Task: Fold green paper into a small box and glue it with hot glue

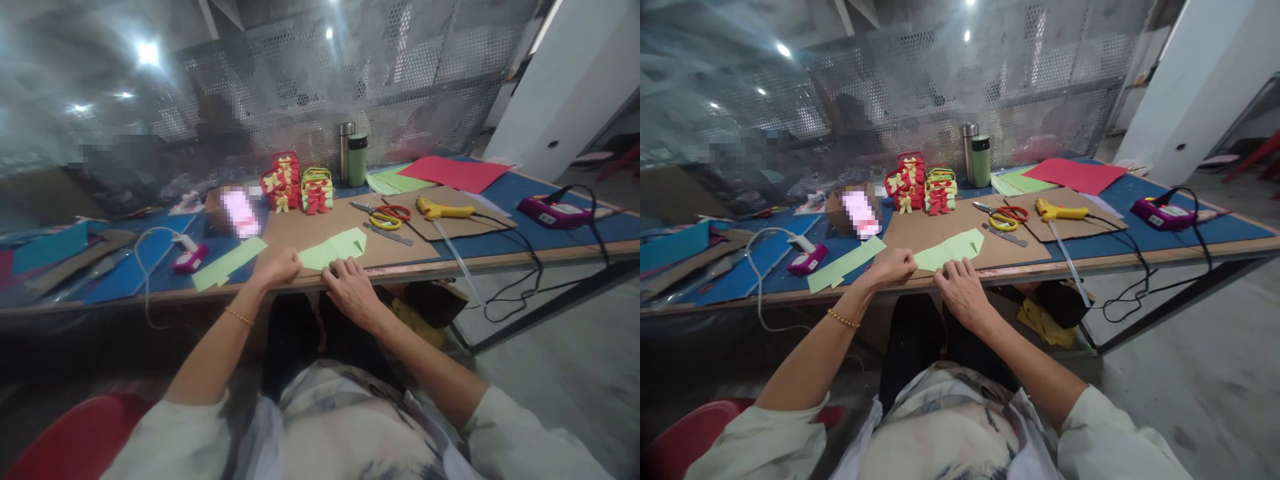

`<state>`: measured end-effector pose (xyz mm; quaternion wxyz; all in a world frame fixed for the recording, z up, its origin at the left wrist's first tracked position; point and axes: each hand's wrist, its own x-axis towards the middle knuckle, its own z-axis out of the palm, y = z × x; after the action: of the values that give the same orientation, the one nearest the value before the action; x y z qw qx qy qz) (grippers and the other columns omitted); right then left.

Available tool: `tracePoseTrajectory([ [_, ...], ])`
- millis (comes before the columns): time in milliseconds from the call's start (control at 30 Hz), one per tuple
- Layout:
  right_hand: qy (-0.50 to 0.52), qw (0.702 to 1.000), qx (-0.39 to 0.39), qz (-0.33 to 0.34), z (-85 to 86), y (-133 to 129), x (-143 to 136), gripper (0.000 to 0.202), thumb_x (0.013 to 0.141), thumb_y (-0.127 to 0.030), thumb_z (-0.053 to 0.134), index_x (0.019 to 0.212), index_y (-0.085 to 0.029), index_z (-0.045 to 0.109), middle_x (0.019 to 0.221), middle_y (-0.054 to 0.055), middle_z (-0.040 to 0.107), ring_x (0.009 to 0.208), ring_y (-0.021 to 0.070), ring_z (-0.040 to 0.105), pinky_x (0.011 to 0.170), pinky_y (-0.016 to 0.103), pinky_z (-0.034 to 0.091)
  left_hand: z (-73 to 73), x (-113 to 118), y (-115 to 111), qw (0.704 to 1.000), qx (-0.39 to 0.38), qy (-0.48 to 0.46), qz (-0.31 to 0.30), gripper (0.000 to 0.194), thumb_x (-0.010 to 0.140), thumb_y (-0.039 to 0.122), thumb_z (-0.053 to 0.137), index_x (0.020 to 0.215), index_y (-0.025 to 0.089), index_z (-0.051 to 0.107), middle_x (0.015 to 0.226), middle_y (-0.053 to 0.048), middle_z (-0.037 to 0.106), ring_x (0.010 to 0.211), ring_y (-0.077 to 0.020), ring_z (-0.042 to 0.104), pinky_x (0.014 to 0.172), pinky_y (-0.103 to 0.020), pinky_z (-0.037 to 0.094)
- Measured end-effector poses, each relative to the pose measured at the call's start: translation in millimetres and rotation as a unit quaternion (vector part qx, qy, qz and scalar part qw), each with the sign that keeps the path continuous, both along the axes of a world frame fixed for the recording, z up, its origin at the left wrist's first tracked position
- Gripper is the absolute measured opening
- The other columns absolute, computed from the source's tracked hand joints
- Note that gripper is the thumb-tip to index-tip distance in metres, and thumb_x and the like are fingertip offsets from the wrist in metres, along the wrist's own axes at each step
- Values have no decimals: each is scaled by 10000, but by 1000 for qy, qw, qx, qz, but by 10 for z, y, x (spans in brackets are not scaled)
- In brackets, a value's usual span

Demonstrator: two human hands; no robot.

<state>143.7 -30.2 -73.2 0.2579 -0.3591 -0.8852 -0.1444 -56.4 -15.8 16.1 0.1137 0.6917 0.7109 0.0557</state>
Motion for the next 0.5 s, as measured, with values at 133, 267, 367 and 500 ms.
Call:
tracePoseTrajectory([
  [133,-3,1000,5,2,-1,2,11,345,917,-241,681,1245,-150,623,1164,155,613,1078,306,481,1107,475,320,-26,-119,-3,999,47,23,12,188,774,193,557,589,190,588,571,-19,578,613,-183,543,601,-293,366],
  [267,-9,1000,10,-4,-5,-14,-5,298,939,-245,652,1222,-153,638,1144,149,621,1052,299,480,1089,465,312,-102,-61,-100,990,133,39,8,145,880,185,515,836,180,653,876,-86,677,872,-235,612,781,-330,435],
  [367,-20,1000,8,-9,32,4,3,278,954,-271,639,1212,-169,649,1108,141,632,1020,298,480,1016,449,342,-227,42,-199,980,182,35,-68,142,941,205,517,919,185,655,1003,-96,687,979,-241,616,887,-366,430],
  [500,-24,998,-31,51,152,179,103,177,982,-337,620,1061,-204,706,1016,108,649,947,270,482,869,390,362,-396,85,-325,968,220,48,-116,166,977,233,535,907,194,681,1030,-86,720,1019,-252,624,967,-440,379],
])
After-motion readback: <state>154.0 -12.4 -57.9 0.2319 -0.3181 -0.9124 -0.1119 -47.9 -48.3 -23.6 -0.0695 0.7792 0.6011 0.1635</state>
